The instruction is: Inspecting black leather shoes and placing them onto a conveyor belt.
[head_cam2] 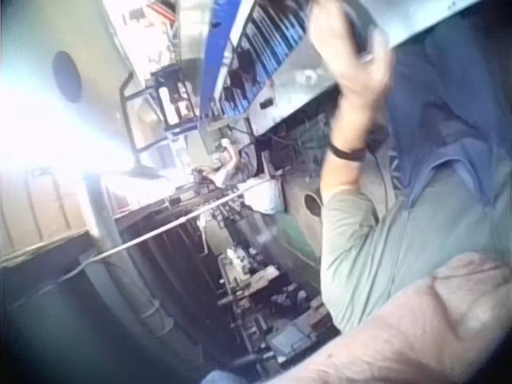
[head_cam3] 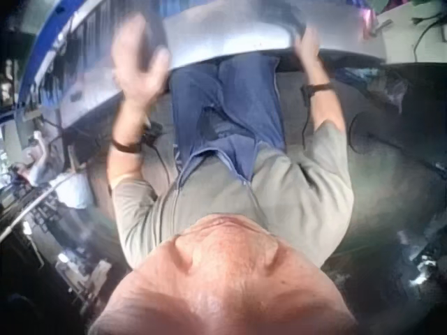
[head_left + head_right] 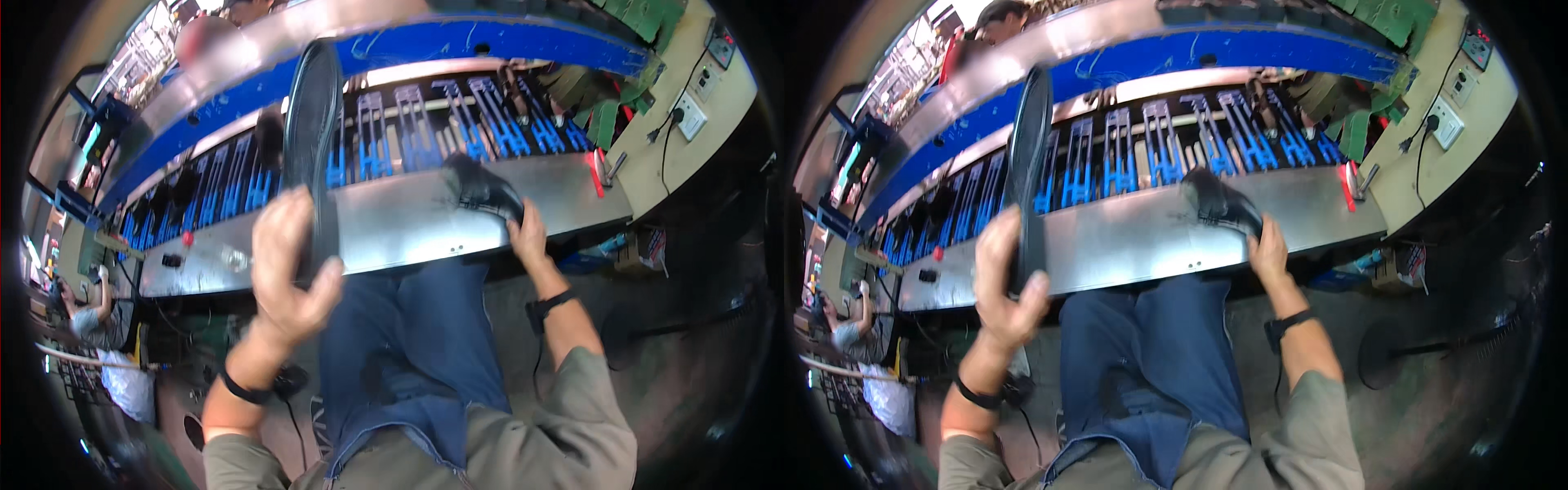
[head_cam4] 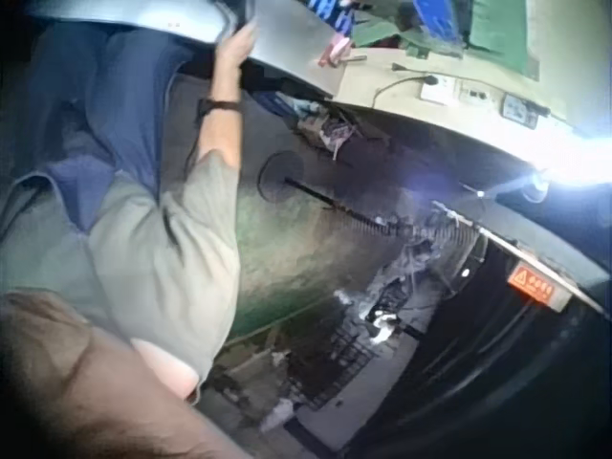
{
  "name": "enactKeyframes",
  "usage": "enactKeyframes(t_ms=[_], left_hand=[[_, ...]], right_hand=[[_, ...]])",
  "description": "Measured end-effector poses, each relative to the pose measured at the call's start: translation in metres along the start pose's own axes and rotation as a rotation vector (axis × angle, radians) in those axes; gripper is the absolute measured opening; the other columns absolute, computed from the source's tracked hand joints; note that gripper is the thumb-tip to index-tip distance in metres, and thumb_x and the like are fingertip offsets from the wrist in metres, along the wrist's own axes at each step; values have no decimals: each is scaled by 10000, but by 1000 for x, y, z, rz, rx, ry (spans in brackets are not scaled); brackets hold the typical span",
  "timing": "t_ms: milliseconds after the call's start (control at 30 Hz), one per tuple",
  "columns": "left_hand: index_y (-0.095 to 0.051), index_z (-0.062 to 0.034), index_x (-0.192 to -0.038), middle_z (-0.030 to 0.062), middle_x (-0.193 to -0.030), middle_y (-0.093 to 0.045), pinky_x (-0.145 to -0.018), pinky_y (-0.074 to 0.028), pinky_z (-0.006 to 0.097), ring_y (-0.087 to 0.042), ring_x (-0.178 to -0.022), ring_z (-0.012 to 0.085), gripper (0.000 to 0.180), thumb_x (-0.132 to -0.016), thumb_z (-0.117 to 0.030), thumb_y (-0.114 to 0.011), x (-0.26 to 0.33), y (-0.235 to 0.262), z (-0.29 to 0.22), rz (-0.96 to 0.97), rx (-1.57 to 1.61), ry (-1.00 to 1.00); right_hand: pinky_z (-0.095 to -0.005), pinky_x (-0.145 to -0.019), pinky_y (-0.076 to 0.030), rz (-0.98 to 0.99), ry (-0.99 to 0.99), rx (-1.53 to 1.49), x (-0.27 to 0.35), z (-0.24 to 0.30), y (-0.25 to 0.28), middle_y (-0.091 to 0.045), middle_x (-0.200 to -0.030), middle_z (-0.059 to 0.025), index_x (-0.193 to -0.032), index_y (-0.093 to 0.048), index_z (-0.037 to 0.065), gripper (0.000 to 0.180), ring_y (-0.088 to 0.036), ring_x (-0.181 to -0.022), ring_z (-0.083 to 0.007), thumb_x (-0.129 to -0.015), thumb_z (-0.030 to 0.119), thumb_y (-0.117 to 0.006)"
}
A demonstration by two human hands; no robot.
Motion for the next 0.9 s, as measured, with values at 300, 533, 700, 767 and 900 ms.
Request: enactKeyframes(t_ms=[300,533,700,767,900], left_hand=[[-673,8,-1136,179,-1119,-654,-852,-505,418,-605,-1004,348,467,-835,-334,-773,267,-44,-47,459,232,522],[-606,-21,-1302,120,-1262,-610,-932,-503,356,-612,-1118,227,492,-875,-209,-761,269,-50,109,-118,172,1032],[-681,42,-1191,147,-1244,-659,-960,-467,276,-636,-1075,199,379,-932,-231,-720,245,-79,149,14,406,959],[-634,23,-1272,235,-1317,-613,-1017,-492,365,-636,-1153,258,382,-962,-199,-658,254,-85,145,-84,1008,1226],[-495,54,-1379,316,-1446,-479,-1083,-439,608,-509,-1323,447,529,-1007,-322,-507,209,-58,84,-194,1998,1094]], right_hand=[[-291,-860,-520,93,145,-587,-81,197,132,-699,-1048,-89,-1177,-637,-25,407,-655,-944,-163,-891,236,-760],[-244,-829,-478,564,-346,-1050,55,208,63,-634,-1019,-35,-1194,-602,-5,434,-586,-893,-97,-865,249,-727],[-237,-748,-510,734,-531,-1290,90,232,37,-657,-907,-25,-1092,-598,13,311,-622,-797,-96,-913,255,-678],[-317,-912,-515,765,-507,-1403,101,234,49,-666,-1124,-110,-1302,-543,-26,559,-651,-1008,-182,-982,432,-563],[-448,-1016,-526,863,-1231,-1564,214,158,32,-594,-1347,-228,-1454,-442,-16,779,-636,-1184,-344,-964,582,-536]])
Point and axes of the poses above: each hand's wrist, its own x-axis away from the middle knuckle, its own y-axis out of the back of the hand, z = x × y, the point moved 5 cm from there along -x, towards the middle knuckle
